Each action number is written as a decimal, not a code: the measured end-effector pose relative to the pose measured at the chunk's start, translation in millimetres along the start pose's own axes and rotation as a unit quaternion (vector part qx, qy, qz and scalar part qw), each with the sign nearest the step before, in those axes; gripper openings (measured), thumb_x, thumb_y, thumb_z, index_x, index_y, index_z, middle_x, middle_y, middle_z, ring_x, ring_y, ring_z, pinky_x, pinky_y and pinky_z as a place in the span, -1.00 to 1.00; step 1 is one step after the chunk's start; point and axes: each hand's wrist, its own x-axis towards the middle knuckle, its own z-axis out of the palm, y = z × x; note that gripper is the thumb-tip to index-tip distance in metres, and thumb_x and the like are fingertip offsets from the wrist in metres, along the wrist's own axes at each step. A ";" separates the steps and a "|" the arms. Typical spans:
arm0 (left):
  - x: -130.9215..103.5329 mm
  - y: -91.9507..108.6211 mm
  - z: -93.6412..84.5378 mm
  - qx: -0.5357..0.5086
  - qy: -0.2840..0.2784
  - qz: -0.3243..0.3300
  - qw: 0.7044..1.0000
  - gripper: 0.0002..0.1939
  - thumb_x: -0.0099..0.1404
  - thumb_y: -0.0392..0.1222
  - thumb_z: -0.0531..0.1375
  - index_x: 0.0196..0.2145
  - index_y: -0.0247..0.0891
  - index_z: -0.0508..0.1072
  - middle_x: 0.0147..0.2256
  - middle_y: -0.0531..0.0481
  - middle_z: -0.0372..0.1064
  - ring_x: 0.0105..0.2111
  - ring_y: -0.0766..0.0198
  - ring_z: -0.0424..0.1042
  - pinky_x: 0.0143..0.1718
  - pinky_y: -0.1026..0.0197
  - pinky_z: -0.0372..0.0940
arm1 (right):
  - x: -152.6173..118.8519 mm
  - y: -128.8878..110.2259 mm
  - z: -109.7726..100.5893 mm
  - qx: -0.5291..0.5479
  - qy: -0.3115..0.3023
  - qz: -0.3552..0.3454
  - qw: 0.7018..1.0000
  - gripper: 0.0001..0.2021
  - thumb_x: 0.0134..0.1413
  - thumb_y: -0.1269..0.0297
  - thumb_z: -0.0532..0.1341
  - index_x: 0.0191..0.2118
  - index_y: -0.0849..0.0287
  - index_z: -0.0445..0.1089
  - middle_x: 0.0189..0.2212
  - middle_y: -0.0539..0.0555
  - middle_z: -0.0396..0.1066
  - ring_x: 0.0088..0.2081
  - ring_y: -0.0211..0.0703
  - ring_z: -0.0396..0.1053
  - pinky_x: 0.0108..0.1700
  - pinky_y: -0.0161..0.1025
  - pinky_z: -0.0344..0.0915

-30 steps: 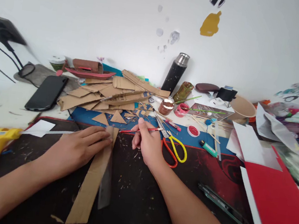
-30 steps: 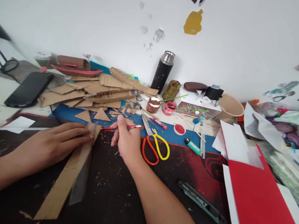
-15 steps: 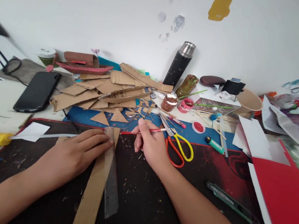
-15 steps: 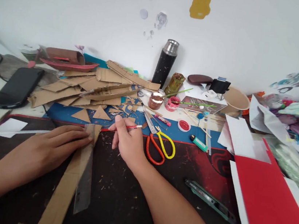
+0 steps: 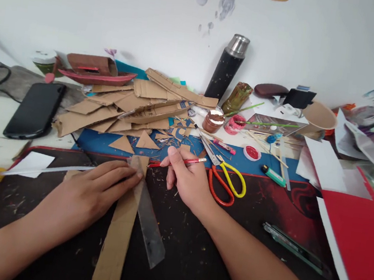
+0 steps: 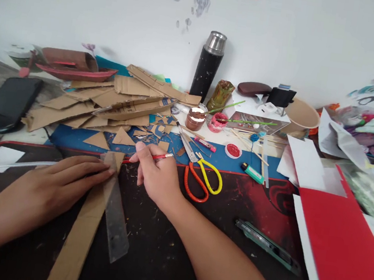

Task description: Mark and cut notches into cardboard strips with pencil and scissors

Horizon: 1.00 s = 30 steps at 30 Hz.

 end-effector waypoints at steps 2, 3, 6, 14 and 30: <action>0.7 0.5 -1.2 0.002 -0.003 0.002 1.000 -0.42 0.69 -0.25 -0.04 0.56 -0.10 0.29 0.25 -0.14 0.60 0.31 -0.10 0.51 0.18 -0.09 0.56 | 0.4 0.4 -0.2 0.001 -0.004 -0.002 1.000 -0.46 0.48 -0.28 0.22 -0.34 0.10 0.47 -0.70 -0.16 0.30 -0.68 -0.30 0.27 -0.52 -0.31 0.20; 1.2 0.6 -1.9 0.002 -0.004 0.003 1.000 -0.42 0.68 -0.26 -0.04 0.56 -0.10 0.29 0.25 -0.13 0.60 0.32 -0.09 0.50 0.19 -0.09 0.56 | 0.6 0.7 -0.3 0.001 -0.007 -0.003 1.000 -0.46 0.47 -0.29 0.22 -0.33 0.09 0.46 -0.70 -0.16 0.30 -0.68 -0.30 0.27 -0.52 -0.30 0.20; 2.7 0.0 -3.6 0.004 -0.001 0.005 1.000 -0.42 0.68 -0.26 -0.04 0.55 -0.10 0.32 0.26 -0.13 0.60 0.34 -0.09 0.49 0.21 -0.09 0.55 | 0.9 1.5 -0.3 0.007 -0.012 -0.003 1.000 -0.47 0.47 -0.29 0.23 -0.33 0.09 0.46 -0.70 -0.16 0.30 -0.67 -0.29 0.28 -0.52 -0.30 0.21; -1.2 -2.4 0.2 -0.012 -0.002 -0.008 1.000 -0.39 0.68 -0.23 -0.01 0.58 0.01 0.28 0.31 -0.08 0.57 0.35 -0.09 0.49 0.17 -0.07 0.58 | -0.3 2.1 -0.4 -0.004 -0.013 -0.004 1.000 -0.47 0.48 -0.28 0.22 -0.32 0.09 0.47 -0.69 -0.16 0.30 -0.66 -0.29 0.28 -0.52 -0.30 0.21; 19.8 10.9 -3.5 0.011 0.020 -0.011 1.000 -0.62 0.70 -0.01 0.13 0.21 -0.21 0.64 0.14 -0.18 0.66 0.18 -0.14 0.62 0.13 -0.16 0.61 | -0.1 1.2 -0.4 -0.003 -0.008 -0.007 1.000 -0.46 0.48 -0.29 0.23 -0.33 0.10 0.48 -0.69 -0.15 0.31 -0.66 -0.29 0.29 -0.52 -0.31 0.24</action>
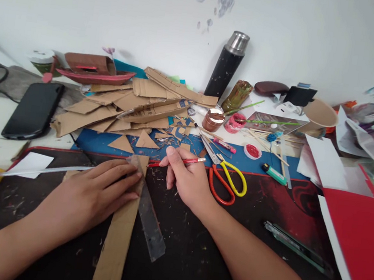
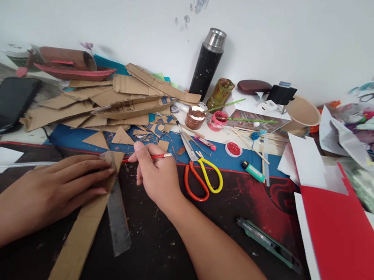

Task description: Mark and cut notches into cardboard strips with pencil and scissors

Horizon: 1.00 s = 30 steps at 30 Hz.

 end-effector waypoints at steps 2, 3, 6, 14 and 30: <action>0.3 0.8 -0.3 -0.002 0.004 0.004 1.000 -0.61 0.71 0.00 0.11 0.20 -0.22 0.63 0.15 -0.19 0.67 0.19 -0.14 0.62 0.10 -0.16 0.62 | 0.4 0.1 -0.2 0.002 0.002 0.003 1.000 -0.45 0.48 -0.30 0.23 -0.34 0.09 0.48 -0.69 -0.15 0.31 -0.66 -0.29 0.28 -0.52 -0.31 0.24; 0.1 0.7 -0.6 -0.005 0.003 0.005 1.000 -0.61 0.72 0.00 0.10 0.20 -0.22 0.64 0.15 -0.18 0.67 0.19 -0.14 0.62 0.09 -0.16 0.63 | 0.6 0.1 -0.2 0.002 0.004 0.005 1.000 -0.45 0.48 -0.30 0.23 -0.33 0.09 0.48 -0.69 -0.15 0.31 -0.67 -0.29 0.28 -0.52 -0.31 0.24; -1.2 -0.8 -1.2 -0.015 0.001 0.004 1.000 -0.60 0.72 -0.01 0.08 0.21 -0.16 0.64 0.15 -0.15 0.67 0.21 -0.13 0.62 0.11 -0.16 0.63 | 0.4 -0.6 -0.1 0.002 0.007 0.010 1.000 -0.45 0.47 -0.30 0.23 -0.33 0.10 0.48 -0.69 -0.15 0.31 -0.67 -0.30 0.27 -0.52 -0.31 0.23; -2.3 -1.8 -1.4 -0.020 -0.002 -0.006 1.000 -0.57 0.72 0.05 0.09 0.28 -0.16 0.61 0.20 -0.17 0.65 0.23 -0.14 0.61 0.13 -0.18 0.63 | -0.8 -2.1 0.4 -0.006 0.006 0.012 1.000 -0.46 0.49 -0.28 0.22 -0.32 0.10 0.48 -0.68 -0.15 0.32 -0.66 -0.31 0.28 -0.51 -0.31 0.23; -2.1 1.2 -0.3 -0.016 -0.005 -0.019 1.000 -0.52 0.70 0.11 0.12 0.31 -0.19 0.58 0.20 -0.22 0.65 0.22 -0.18 0.61 0.11 -0.20 0.63 | -1.2 -1.9 0.6 -0.005 0.003 0.010 1.000 -0.47 0.49 -0.27 0.22 -0.32 0.10 0.48 -0.68 -0.15 0.31 -0.65 -0.30 0.28 -0.51 -0.31 0.21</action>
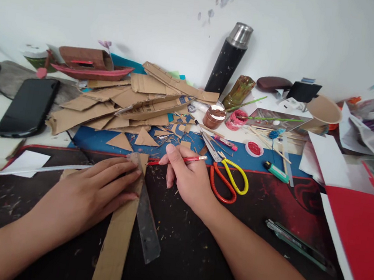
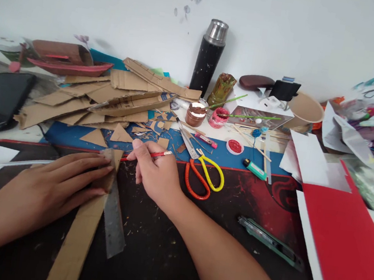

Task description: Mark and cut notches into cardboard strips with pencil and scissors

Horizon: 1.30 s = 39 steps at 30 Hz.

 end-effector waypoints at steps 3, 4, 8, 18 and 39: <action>0.1 0.4 -0.2 0.003 -0.005 -0.006 1.000 -0.52 0.70 0.12 0.11 0.31 -0.19 0.58 0.20 -0.21 0.65 0.23 -0.18 0.61 0.13 -0.23 0.63 | 0.1 -0.3 0.0 0.001 -0.001 0.001 1.000 -0.46 0.49 -0.28 0.22 -0.32 0.10 0.48 -0.68 -0.15 0.31 -0.66 -0.30 0.28 -0.52 -0.31 0.21; 0.2 0.5 -0.3 0.003 -0.006 -0.006 1.000 -0.51 0.70 0.13 0.10 0.31 -0.19 0.58 0.21 -0.21 0.65 0.23 -0.18 0.61 0.13 -0.23 0.63 | 0.0 -0.4 0.0 -0.001 -0.001 0.001 1.000 -0.46 0.48 -0.29 0.22 -0.31 0.10 0.49 -0.68 -0.15 0.31 -0.65 -0.30 0.28 -0.52 -0.31 0.21; 0.8 0.4 -0.8 0.004 -0.004 0.002 1.000 -0.52 0.71 0.12 0.10 0.27 -0.22 0.59 0.20 -0.22 0.65 0.22 -0.19 0.62 0.10 -0.22 0.64 | -0.5 -0.5 0.1 -0.011 0.000 0.007 1.000 -0.44 0.48 -0.31 0.21 -0.31 0.10 0.48 -0.67 -0.14 0.31 -0.65 -0.29 0.29 -0.51 -0.31 0.22; 1.5 -0.5 -1.6 0.000 -0.003 0.003 1.000 -0.53 0.70 0.10 0.12 0.32 -0.18 0.58 0.21 -0.21 0.64 0.24 -0.18 0.61 0.10 -0.18 0.64 | -0.2 -0.1 0.1 -0.002 -0.002 -0.001 1.000 -0.47 0.50 -0.28 0.23 -0.32 0.09 0.48 -0.67 -0.14 0.32 -0.65 -0.29 0.29 -0.52 -0.31 0.24; -0.4 -2.4 0.0 -0.038 -0.004 -0.020 0.999 -0.49 0.68 0.16 0.14 0.37 -0.11 0.56 0.23 -0.16 0.64 0.26 -0.15 0.59 0.20 -0.15 0.59 | -0.4 0.7 0.5 -0.012 -0.001 0.001 1.000 -0.44 0.50 -0.31 0.20 -0.31 0.09 0.49 -0.67 -0.14 0.32 -0.64 -0.28 0.31 -0.51 -0.31 0.25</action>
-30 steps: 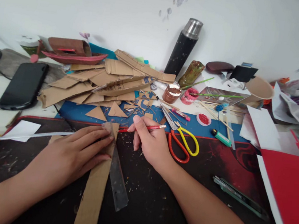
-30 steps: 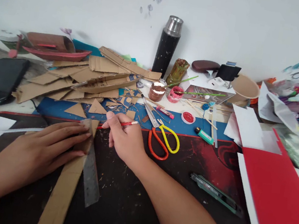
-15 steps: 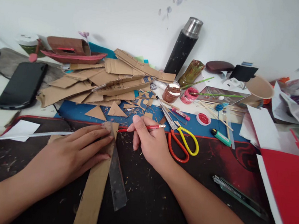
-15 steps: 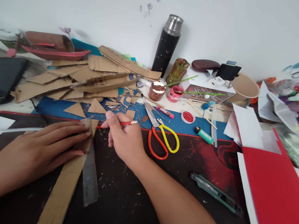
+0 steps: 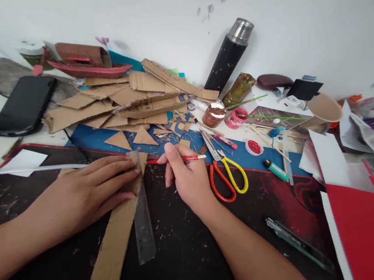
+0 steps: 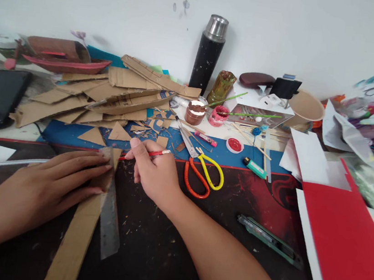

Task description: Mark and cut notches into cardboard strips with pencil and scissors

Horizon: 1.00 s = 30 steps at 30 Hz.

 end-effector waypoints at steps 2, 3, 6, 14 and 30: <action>-0.3 -0.5 -0.3 -0.004 0.000 0.002 1.000 -0.48 0.67 0.16 0.15 0.39 -0.11 0.54 0.23 -0.16 0.64 0.26 -0.15 0.59 0.19 -0.14 0.60 | 0.0 0.3 0.2 0.001 0.000 0.001 1.000 -0.45 0.50 -0.30 0.20 -0.32 0.09 0.47 -0.66 -0.14 0.31 -0.64 -0.29 0.30 -0.51 -0.31 0.25; -0.4 -0.8 -0.6 -0.006 0.000 0.003 1.000 -0.48 0.68 0.15 0.15 0.40 -0.12 0.52 0.23 -0.16 0.64 0.26 -0.15 0.59 0.18 -0.14 0.60 | 0.0 0.5 0.3 0.002 -0.001 0.001 1.000 -0.45 0.50 -0.30 0.21 -0.32 0.08 0.47 -0.66 -0.15 0.31 -0.65 -0.29 0.29 -0.51 -0.31 0.25; -0.3 -1.2 -1.3 -0.007 0.002 0.004 1.000 -0.48 0.68 0.14 0.15 0.42 -0.11 0.50 0.24 -0.17 0.63 0.27 -0.15 0.59 0.16 -0.13 0.61 | -0.3 0.7 0.6 0.009 -0.004 -0.002 1.000 -0.46 0.50 -0.29 0.22 -0.32 0.08 0.46 -0.67 -0.15 0.31 -0.65 -0.30 0.28 -0.51 -0.31 0.25; 1.3 -0.4 -2.1 -0.007 0.005 0.011 1.000 -0.49 0.69 0.13 0.14 0.41 -0.11 0.50 0.23 -0.16 0.64 0.26 -0.15 0.60 0.17 -0.14 0.61 | -0.8 -0.4 0.7 0.010 -0.005 -0.003 1.000 -0.44 0.49 -0.32 0.21 -0.32 0.09 0.47 -0.67 -0.15 0.32 -0.65 -0.30 0.29 -0.50 -0.31 0.26; -1.2 1.4 0.4 -0.005 0.001 -0.012 1.000 -0.47 0.67 0.19 0.15 0.33 -0.16 0.59 0.22 -0.17 0.65 0.24 -0.16 0.60 0.15 -0.13 0.60 | 0.5 1.8 1.1 0.011 -0.005 -0.002 1.000 -0.43 0.46 -0.35 0.22 -0.32 0.09 0.46 -0.69 -0.16 0.30 -0.67 -0.30 0.28 -0.52 -0.31 0.20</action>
